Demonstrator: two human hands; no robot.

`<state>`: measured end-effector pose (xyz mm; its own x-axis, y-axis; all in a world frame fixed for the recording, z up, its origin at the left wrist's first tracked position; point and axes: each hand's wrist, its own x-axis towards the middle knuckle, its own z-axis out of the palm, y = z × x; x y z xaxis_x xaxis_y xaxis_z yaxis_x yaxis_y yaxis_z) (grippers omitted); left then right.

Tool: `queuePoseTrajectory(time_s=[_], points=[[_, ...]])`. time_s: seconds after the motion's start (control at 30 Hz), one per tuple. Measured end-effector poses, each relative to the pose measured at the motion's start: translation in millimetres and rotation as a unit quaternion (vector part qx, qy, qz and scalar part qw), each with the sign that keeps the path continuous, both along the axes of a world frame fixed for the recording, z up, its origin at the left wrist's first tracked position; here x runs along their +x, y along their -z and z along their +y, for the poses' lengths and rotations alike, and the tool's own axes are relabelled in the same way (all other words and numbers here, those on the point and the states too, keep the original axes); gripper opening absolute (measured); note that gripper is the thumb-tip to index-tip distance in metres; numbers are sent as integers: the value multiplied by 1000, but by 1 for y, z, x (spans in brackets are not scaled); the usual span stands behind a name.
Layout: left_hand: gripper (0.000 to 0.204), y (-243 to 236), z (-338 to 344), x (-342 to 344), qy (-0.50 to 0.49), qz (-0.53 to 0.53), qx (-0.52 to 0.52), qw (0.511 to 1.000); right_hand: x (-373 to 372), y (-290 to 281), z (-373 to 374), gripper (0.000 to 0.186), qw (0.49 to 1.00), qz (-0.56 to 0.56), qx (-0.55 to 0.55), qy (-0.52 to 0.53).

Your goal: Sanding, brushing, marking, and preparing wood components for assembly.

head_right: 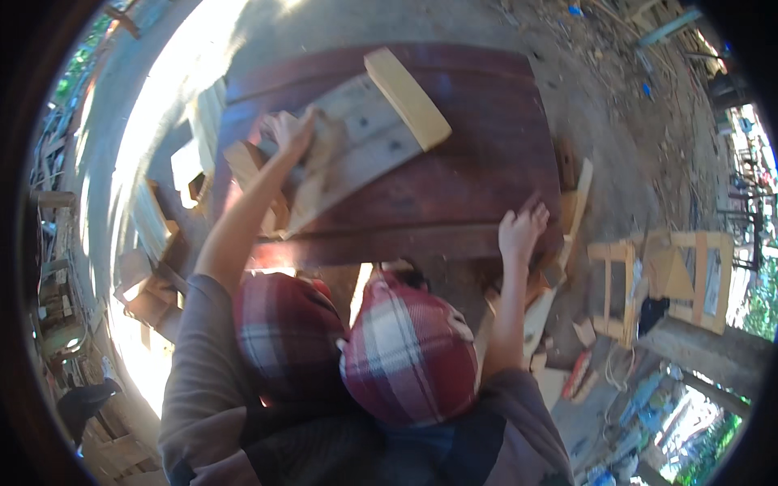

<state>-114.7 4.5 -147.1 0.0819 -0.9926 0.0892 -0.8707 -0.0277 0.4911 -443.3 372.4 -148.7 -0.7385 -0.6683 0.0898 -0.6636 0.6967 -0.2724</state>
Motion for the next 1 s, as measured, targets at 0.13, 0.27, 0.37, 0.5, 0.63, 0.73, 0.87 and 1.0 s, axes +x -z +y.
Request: queuePoseTrajectory(time_s=[0.13, 0.27, 0.37, 0.5, 0.63, 0.73, 0.87, 1.0], points=[[83, -3, -1, 6, 8, 20, 19, 1000, 23, -18, -25, 61, 1000, 8, -4, -17], [80, -11, 8, -2, 26, 49, 3, 998, 40, -23, -52, 51, 975, -48, -189, -104], [78, -19, 21, -11, 58, 60, 14, 996, 56, -53, -84, 45, 942, -224, -239, -77], [75, -14, 34, -24, 113, 33, -12, 993, 65, -61, -115, 39, 906, -291, -278, -129], [66, -10, 36, -23, 135, 58, 1, 989, 88, -61, -116, 35, 882, -260, -360, -160], [58, -10, 17, -7, 153, 62, -21, 986, 89, -76, -109, 43, 921, -304, -216, -112], [45, -32, 5, 16, 189, 51, -76, 978, 87, -72, -108, 41, 921, -311, -204, -117], [73, -62, 59, 53, 84, -154, -131, 976, 89, -57, -89, 36, 899, -197, -328, -214]])
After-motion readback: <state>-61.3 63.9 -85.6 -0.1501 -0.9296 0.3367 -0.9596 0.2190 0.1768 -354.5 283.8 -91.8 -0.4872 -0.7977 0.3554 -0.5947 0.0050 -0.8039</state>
